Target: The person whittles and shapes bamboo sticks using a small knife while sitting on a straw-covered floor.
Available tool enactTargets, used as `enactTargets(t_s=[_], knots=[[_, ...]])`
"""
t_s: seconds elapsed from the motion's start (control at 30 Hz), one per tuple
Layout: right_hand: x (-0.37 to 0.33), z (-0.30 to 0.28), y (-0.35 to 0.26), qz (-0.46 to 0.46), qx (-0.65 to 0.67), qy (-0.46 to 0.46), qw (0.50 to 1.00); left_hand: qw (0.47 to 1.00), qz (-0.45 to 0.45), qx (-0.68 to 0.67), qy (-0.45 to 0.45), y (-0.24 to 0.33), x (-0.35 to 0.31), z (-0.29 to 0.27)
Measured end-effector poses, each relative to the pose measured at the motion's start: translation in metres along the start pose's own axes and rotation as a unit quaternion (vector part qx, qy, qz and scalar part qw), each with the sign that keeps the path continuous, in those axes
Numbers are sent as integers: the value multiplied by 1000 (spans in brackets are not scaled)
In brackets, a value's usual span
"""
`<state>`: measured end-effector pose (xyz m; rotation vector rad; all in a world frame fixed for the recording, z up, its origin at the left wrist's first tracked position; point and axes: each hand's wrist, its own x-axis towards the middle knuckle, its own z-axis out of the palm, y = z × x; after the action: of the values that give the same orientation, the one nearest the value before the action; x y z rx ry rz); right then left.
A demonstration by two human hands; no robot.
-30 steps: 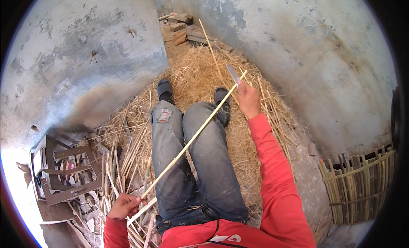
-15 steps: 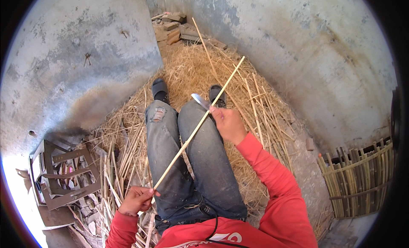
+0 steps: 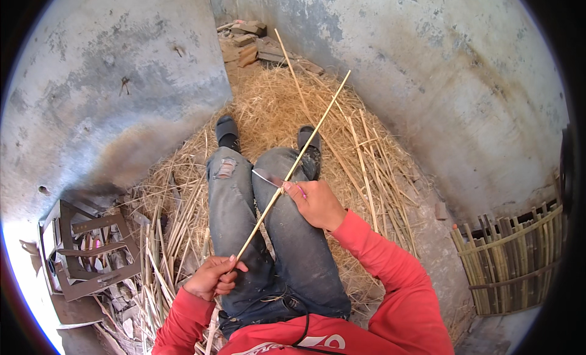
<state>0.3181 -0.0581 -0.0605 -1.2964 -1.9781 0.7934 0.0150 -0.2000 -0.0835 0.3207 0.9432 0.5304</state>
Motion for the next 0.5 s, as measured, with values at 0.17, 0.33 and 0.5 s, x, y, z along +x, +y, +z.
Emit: enactTargets(t_s=[0.17, 0.33, 0.5], knots=[[20, -6, 19, -20, 0, 37, 999, 997, -31, -59, -36, -6, -12, -25], [74, -50, 75, 32, -121, 173, 977, 997, -50, -58, -20, -25, -47, -56], [116, -83, 104, 20, -184, 274, 944, 996, -70, -53, -12, -41, -72, -85]])
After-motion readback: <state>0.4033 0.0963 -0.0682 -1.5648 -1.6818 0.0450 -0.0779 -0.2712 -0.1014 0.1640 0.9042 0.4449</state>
